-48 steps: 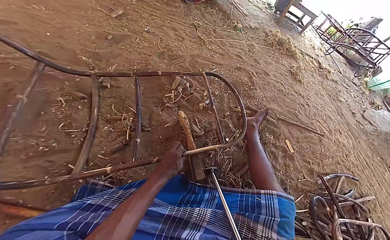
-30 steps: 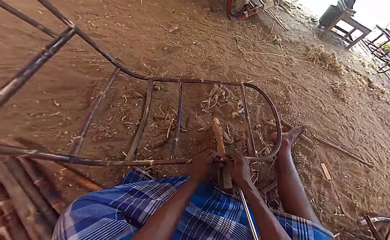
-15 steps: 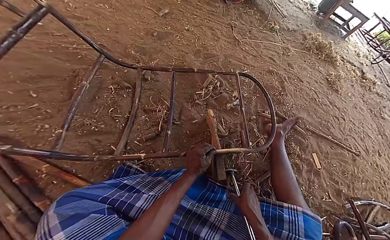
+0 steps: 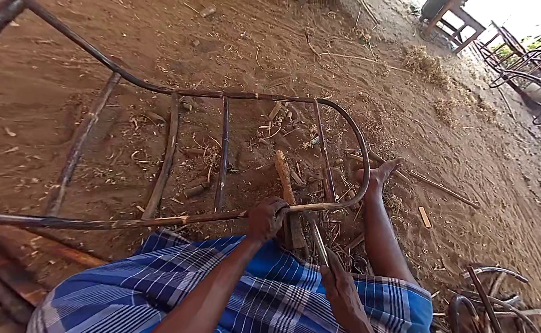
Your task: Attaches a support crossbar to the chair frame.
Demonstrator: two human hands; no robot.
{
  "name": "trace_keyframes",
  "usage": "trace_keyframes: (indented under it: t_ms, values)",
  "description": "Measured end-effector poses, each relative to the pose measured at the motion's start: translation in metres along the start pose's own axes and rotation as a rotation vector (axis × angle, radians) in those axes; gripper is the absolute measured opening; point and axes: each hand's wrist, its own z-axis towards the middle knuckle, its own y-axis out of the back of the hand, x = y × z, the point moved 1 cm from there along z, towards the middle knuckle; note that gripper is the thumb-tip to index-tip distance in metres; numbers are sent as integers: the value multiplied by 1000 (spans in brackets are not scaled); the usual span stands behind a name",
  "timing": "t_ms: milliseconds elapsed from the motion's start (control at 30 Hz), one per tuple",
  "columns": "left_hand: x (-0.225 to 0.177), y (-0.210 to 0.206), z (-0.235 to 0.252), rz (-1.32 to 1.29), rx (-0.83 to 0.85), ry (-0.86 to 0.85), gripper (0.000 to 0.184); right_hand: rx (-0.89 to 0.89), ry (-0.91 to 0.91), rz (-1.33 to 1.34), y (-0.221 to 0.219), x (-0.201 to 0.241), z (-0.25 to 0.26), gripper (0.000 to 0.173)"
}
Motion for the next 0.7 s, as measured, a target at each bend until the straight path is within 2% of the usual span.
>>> trace_keyframes:
  t_ms: [200,367,467,533,600,700]
  values:
    - [5,2,-1,-14,1,-52,16,-102,64,-35,-27,14,24,49]
    - [5,0,-3,-9,-10,-70,19,-30,-63,-193,-23,24,37,49]
    - [7,13,1,-43,98,-50,21,-73,57,3,-20,30,22,46]
    - [16,23,3,-31,265,-43,34,-12,116,260,-17,24,15,46]
    - [26,26,4,-21,300,-57,27,21,46,375,-21,6,18,44]
    - [23,28,8,-19,273,-40,20,38,-125,273,-16,-6,25,47]
